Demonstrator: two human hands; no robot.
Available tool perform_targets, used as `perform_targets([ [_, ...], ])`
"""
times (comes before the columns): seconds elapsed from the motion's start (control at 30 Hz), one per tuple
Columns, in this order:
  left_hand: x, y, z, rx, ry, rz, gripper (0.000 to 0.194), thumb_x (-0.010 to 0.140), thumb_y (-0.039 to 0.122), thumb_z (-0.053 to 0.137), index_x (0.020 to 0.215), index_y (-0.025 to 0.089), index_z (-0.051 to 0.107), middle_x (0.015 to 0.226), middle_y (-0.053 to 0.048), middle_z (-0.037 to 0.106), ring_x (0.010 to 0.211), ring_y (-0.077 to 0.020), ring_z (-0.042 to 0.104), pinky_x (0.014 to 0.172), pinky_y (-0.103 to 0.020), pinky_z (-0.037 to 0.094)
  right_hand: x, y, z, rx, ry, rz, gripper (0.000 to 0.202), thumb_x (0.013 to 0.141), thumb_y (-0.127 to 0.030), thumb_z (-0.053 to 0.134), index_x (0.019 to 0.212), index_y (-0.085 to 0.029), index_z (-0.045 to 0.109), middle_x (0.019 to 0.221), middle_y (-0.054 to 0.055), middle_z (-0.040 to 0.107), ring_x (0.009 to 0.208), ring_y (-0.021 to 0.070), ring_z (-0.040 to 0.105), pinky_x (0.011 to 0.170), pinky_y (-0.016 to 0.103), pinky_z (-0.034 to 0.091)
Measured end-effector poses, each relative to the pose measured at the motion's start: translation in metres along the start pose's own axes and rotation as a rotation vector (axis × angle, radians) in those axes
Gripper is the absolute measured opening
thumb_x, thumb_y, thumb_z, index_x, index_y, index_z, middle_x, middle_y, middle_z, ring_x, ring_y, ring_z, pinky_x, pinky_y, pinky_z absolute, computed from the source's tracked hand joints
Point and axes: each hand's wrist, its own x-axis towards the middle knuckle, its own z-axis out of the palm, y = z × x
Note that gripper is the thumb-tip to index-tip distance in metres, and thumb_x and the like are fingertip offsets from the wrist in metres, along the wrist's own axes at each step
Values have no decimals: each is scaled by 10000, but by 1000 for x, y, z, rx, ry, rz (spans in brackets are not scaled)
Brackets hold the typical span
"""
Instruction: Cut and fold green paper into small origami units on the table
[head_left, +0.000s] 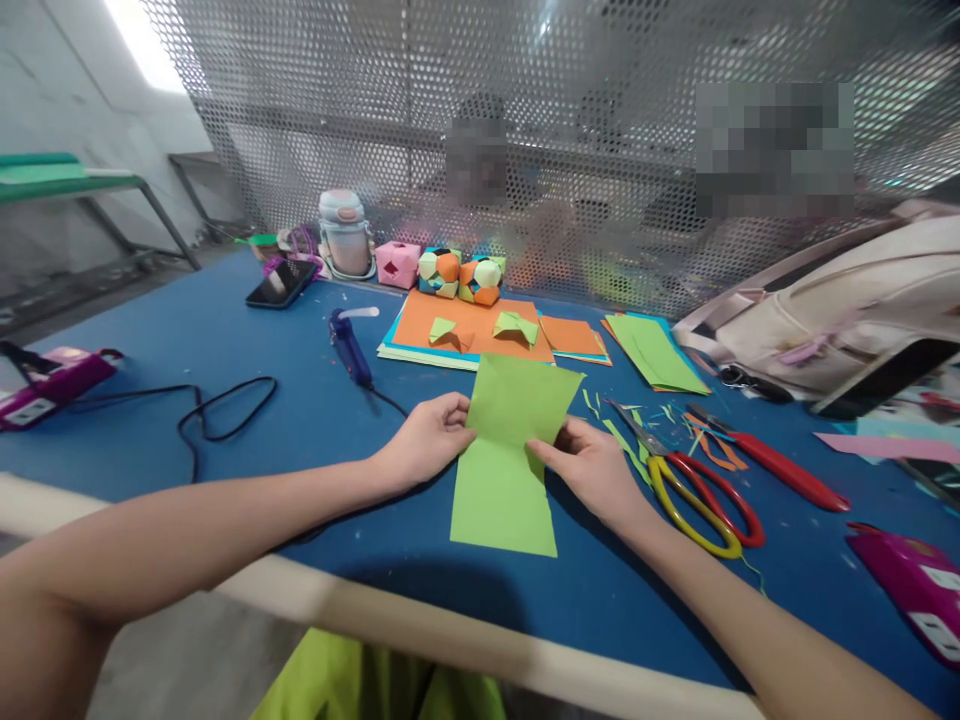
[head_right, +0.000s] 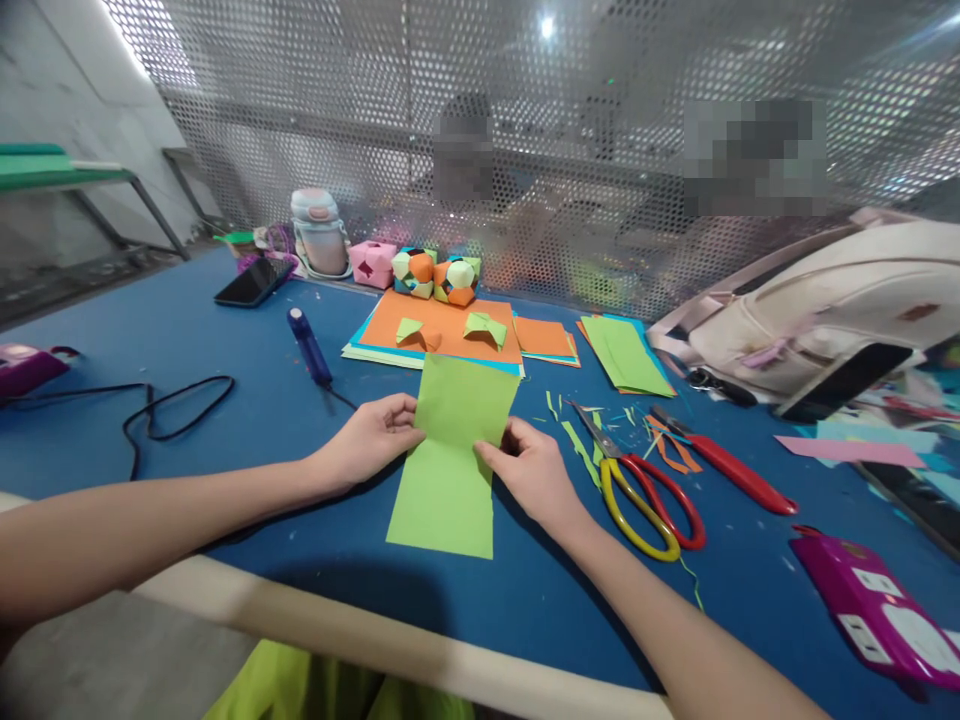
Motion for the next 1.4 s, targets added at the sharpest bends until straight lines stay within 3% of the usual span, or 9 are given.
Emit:
perform_targets([
  [0.33, 1, -3, -1, 1, -6, 11, 128, 673, 90, 562, 769, 173, 576, 706, 19, 668, 684, -136, 633, 640, -230, 478, -3, -3, 0, -99, -15, -28, 234, 709, -312, 640, 909, -192, 654, 857, 40, 689, 700, 193, 599, 654, 323, 466],
  [0.47, 2, -5, -3, 31, -6, 62, 104, 660, 104, 567, 742, 167, 572, 728, 11, 657, 709, -134, 615, 667, -229, 464, -4, -7, -2, -180, -24, -101, 107, 719, -304, 630, 762, -206, 635, 723, 1, 638, 659, 170, 558, 624, 293, 435],
  [0.6, 2, -5, -5, 106, 7, 87, 83, 658, 117, 559, 724, 163, 578, 702, 10, 636, 682, -130, 591, 634, -222, 450, -5, -11, -3, -183, -50, -170, 116, 733, -325, 632, 707, -214, 615, 741, 9, 634, 692, 171, 563, 659, 295, 440],
  [0.8, 1, -5, -3, 133, -67, 63, 220, 673, 76, 495, 848, 148, 608, 770, 9, 668, 676, -115, 599, 624, -205, 447, -8, -13, -5, -123, 53, -143, 253, 767, -369, 629, 957, -204, 647, 955, 65, 692, 855, 229, 622, 767, 361, 482],
  [1.0, -3, 2, -1, 154, -125, -43, 336, 671, 32, 458, 946, 123, 630, 787, 10, 677, 653, -99, 601, 594, -187, 458, -6, -20, -15, -117, 198, -166, 269, 749, -420, 646, 878, -183, 637, 754, 30, 670, 644, 170, 596, 607, 312, 493],
  [1.13, -5, 4, 0, 223, -188, -86, 363, 688, 47, 460, 993, 129, 641, 752, 17, 663, 603, -88, 574, 542, -174, 436, -4, -26, -22, -113, 278, -225, 248, 745, -384, 662, 902, -194, 640, 785, 30, 676, 663, 157, 613, 615, 293, 508],
  [1.27, -7, 3, 0, 324, -212, -72, 395, 711, 83, 472, 1067, 127, 636, 758, -2, 664, 604, -106, 569, 529, -191, 434, -4, -28, -24, -204, 238, -292, 180, 777, -322, 649, 911, -203, 661, 788, 21, 684, 693, 153, 633, 661, 291, 521],
  [1.4, -9, 5, 1, 430, -184, 21, 299, 785, 180, 493, 1027, 127, 660, 793, -23, 679, 665, -125, 585, 575, -207, 453, -6, -29, -22, -382, 149, -485, 64, 825, -223, 597, 816, -209, 659, 771, 9, 665, 696, 140, 615, 659, 271, 501],
])
